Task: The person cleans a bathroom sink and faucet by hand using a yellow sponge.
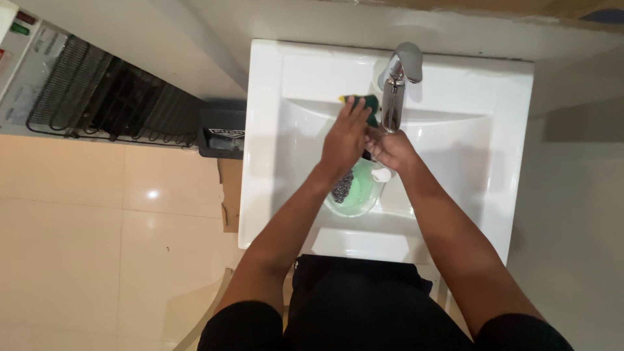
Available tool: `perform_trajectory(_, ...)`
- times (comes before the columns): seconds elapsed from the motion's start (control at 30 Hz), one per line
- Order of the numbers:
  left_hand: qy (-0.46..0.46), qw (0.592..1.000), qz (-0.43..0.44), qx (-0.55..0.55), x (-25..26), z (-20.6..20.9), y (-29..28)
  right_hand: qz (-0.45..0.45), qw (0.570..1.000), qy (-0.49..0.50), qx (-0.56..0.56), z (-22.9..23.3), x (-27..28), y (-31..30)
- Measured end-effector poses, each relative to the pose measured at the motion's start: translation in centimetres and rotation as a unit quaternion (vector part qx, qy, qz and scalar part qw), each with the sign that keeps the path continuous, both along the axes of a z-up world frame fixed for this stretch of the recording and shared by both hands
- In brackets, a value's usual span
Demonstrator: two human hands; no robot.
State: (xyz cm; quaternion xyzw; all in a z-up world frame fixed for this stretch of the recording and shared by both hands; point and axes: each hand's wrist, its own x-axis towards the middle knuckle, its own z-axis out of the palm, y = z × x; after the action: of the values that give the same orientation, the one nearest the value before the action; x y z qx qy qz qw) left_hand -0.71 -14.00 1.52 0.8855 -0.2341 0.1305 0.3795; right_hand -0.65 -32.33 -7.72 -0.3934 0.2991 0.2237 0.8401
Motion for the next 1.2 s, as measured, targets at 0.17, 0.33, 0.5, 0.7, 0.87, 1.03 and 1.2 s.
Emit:
perform_trajectory(0.17, 0.408, 0.882, 0.073, -0.223, -3.0, 1.2, -1.9, 0.049, 0.996, 0.011, -0.079, 1.2, -1.1, -0.8)
perform_trajectory(0.33, 0.479, 0.739, 0.066, -0.469, -1.5, -1.8, -2.0, 0.093, 0.990, -0.007, -0.108, 4.7, -2.7, -1.5)
perform_trajectory(0.5, 0.605, 0.603, 0.018, -0.520, -0.3, -2.9, -2.5, 0.100, 0.987, -0.029, -0.122, 7.5, -3.5, -2.0)
perform_trajectory(0.7, 0.555, 0.768, 0.017, -0.320, 0.2, -3.0, -4.8, 0.086, 0.991, -0.055, -0.092, 8.2, -3.8, -3.1)
perform_trajectory(0.87, 0.559, 0.769, 0.107, -0.290, 0.9, -5.0, -6.3, 0.097, 0.990, -0.104, -0.012, 8.7, -4.0, -3.8)
perform_trajectory(1.03, 0.507, 0.796, 0.151, -0.295, 0.5, -6.2, -6.8, 0.108, 0.988, -0.036, -0.105, 8.6, -3.3, -3.2)
perform_trajectory(1.2, 0.490, 0.782, 0.135, -0.361, -0.7, -3.6, -5.5, 0.118, 0.985, -0.062, -0.107, 8.6, -2.5, -3.3)
